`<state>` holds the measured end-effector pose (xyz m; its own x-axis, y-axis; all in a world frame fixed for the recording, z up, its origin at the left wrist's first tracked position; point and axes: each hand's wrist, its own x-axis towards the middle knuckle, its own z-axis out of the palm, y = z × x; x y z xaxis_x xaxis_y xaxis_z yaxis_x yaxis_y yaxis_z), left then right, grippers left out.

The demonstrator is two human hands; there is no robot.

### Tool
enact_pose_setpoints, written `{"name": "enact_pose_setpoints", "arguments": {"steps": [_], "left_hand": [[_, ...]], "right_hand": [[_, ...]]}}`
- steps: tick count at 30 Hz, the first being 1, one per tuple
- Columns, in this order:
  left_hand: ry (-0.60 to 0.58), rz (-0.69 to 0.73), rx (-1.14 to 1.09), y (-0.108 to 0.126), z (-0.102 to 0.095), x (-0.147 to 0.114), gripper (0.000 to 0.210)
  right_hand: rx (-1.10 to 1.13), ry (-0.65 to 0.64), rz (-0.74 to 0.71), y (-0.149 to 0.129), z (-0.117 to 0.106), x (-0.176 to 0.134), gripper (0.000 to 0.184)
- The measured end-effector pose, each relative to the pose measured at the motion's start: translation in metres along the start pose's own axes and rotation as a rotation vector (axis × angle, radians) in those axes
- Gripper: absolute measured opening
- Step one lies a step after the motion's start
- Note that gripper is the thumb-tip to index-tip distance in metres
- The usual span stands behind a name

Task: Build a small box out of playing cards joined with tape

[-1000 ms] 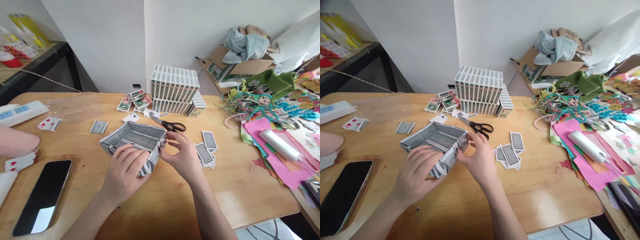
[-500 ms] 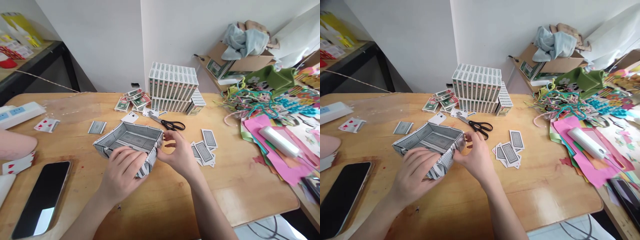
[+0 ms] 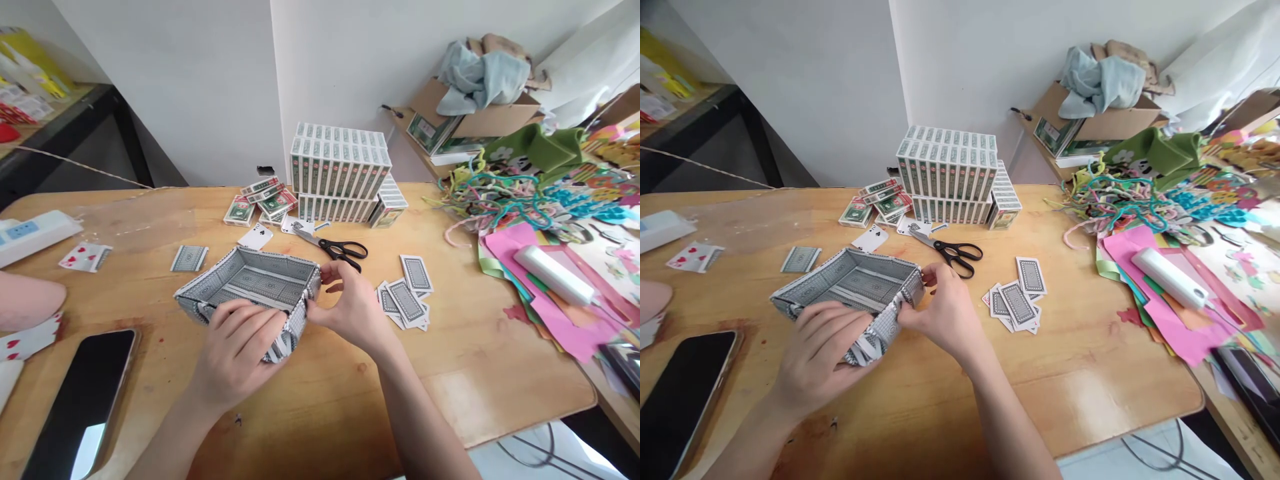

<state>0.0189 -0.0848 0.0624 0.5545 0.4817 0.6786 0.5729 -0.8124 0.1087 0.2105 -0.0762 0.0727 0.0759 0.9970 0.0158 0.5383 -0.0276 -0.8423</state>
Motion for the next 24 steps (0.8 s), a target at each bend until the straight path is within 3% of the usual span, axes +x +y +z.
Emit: {"name": "enact_pose_setpoints", "arguments": {"steps": [13,18,24], "left_hand": [[0.055,0.07,0.042,-0.019,0.012,-0.018,0.022],[0.087,0.083,0.071,-0.024,0.019,-0.026,0.023],[0.084,0.018,0.088,-0.029,0.026,-0.035,0.024]], "right_hand": [[-0.06,0.077,-0.106,0.004,0.016,0.001,0.036],[0.009,0.114,-0.09,0.008,0.021,0.0,0.045],[0.045,0.127,-0.112,0.02,0.034,0.003,0.037]]}}
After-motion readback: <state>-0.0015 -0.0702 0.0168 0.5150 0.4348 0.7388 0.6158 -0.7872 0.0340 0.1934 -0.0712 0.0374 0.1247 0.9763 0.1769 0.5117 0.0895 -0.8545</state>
